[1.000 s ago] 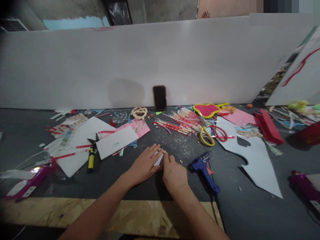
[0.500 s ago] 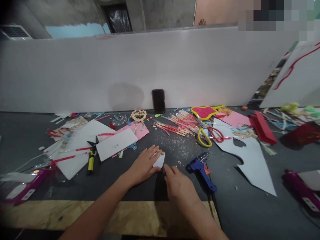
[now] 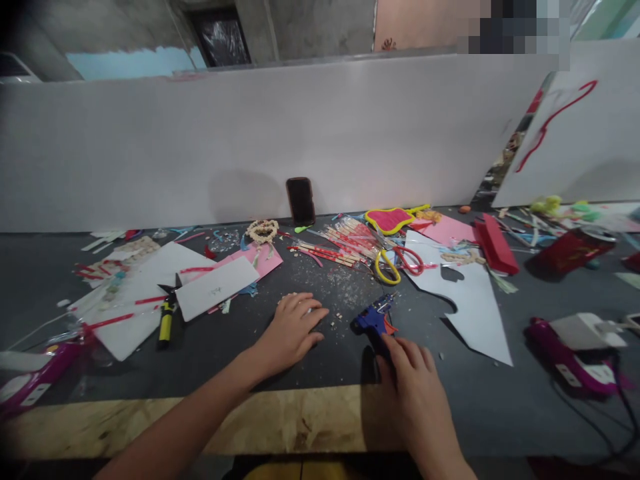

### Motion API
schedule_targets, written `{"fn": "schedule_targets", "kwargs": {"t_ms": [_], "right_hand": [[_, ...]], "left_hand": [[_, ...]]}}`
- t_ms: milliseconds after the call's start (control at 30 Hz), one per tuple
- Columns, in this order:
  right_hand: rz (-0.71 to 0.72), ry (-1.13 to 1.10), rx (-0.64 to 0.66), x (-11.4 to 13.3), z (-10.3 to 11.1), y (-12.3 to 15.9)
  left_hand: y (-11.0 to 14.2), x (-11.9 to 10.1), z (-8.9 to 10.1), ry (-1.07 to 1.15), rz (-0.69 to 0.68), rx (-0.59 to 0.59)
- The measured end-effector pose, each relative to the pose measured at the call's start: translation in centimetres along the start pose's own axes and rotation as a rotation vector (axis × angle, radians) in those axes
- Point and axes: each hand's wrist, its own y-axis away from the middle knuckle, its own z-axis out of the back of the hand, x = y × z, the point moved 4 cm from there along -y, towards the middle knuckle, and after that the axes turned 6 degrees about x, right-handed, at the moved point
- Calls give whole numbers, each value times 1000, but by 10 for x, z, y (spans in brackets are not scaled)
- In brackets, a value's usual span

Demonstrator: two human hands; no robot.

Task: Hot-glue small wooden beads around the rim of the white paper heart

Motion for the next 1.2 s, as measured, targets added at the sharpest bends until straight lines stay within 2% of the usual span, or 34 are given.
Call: {"fn": "schedule_targets", "kwargs": {"t_ms": [167, 333, 533, 667, 767, 867, 933, 1067, 1133, 1200], "right_hand": [[-69, 51, 69, 0, -8, 1], [-103, 42, 133, -3, -7, -4], [-59, 21, 108, -16, -1, -4], [-17, -48, -1, -25, 8, 4], [-7, -148, -85, -24, 13, 11], [-104, -367, -138, -20, 14, 17], [-258, -608, -152, -19, 11, 20], [-577, -1287, -124, -13, 2, 21], [-656, -1558, -123, -7, 1, 18], [-686, -1686, -145, -3, 3, 16]], "left_hand": [[-15, -26, -12, -75, 32, 11], [-23, -30, -22, -139, 67, 13], [-24, -32, -22, -80, 82, -14], [-21, -38, -17, 180, 102, -90], [-20, -47, -19, 641, 159, -114], [-18, -66, -27, 1120, 124, 37], [-14, -78, -28, 1235, 101, 123], [-2, -87, -17, 1156, 64, 117], [4, -89, -11, 1072, 23, 108], [9, -88, -8, 1013, 5, 112]]}}
